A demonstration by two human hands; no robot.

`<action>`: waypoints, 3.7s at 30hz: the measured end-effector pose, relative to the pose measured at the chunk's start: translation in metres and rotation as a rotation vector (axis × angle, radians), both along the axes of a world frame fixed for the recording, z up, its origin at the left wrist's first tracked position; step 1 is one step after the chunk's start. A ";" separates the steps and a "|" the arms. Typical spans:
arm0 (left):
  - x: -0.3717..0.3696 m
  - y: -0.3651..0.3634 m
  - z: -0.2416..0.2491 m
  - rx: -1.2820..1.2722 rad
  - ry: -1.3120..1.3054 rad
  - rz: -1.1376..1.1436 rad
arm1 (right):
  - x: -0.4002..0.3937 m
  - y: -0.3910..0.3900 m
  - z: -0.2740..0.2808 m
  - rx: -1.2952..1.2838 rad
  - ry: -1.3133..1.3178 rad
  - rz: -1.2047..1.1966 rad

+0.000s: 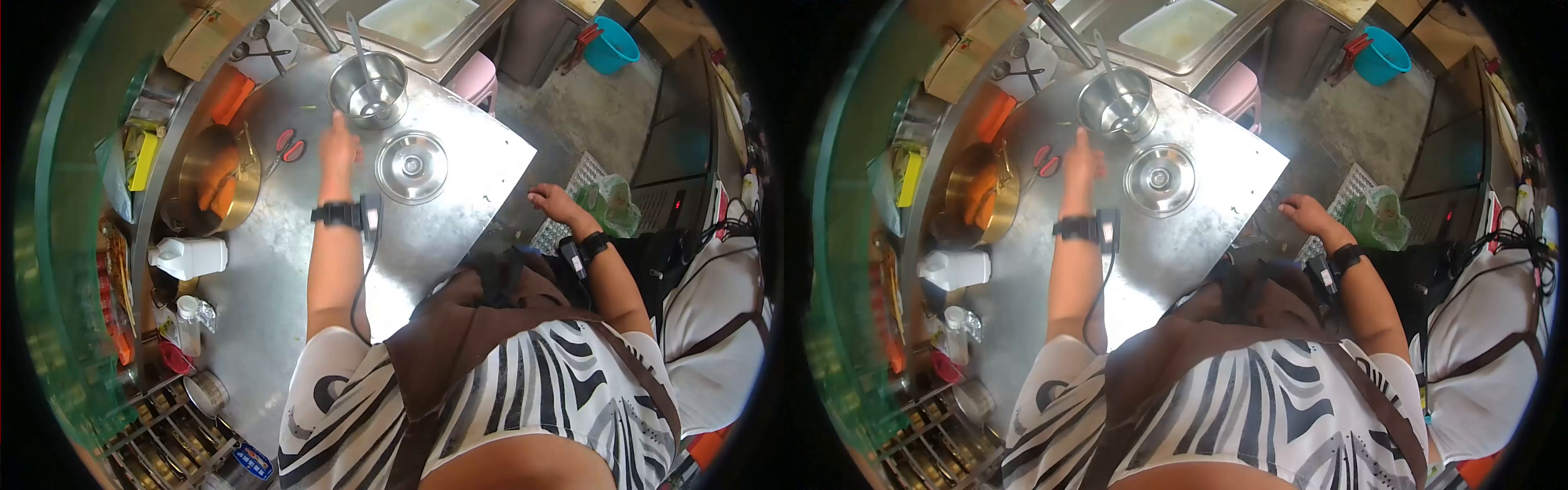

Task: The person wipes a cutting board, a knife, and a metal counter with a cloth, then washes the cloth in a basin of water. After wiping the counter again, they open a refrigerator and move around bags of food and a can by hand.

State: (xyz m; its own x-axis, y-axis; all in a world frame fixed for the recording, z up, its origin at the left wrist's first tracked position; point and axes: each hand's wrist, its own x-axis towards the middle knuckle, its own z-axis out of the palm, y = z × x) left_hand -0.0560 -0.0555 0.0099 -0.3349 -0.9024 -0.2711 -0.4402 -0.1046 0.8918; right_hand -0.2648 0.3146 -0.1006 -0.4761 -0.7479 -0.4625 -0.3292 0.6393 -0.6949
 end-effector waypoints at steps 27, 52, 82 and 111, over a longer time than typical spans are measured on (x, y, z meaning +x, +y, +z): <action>-0.046 -0.008 -0.070 -0.383 -0.816 0.437 | -0.289 -0.097 0.017 0.076 -0.391 0.447; -0.097 0.035 0.005 0.388 0.150 0.578 | -0.361 -0.150 -0.001 0.051 -0.313 0.409; 0.008 -0.103 0.330 -0.192 0.171 0.523 | -0.306 -0.099 0.018 0.169 -0.398 0.235; -0.042 0.122 -0.052 -0.322 -0.748 -0.051 | -0.296 -0.099 0.024 0.215 -0.279 0.353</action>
State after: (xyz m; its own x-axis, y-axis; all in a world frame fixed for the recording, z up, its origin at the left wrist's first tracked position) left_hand -0.0982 0.0665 -0.0418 -0.2104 -0.9628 -0.1693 -0.9285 0.1426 0.3428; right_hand -0.5607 0.2160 -0.0765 -0.0469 -0.7145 -0.6980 -0.3714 0.6612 -0.6518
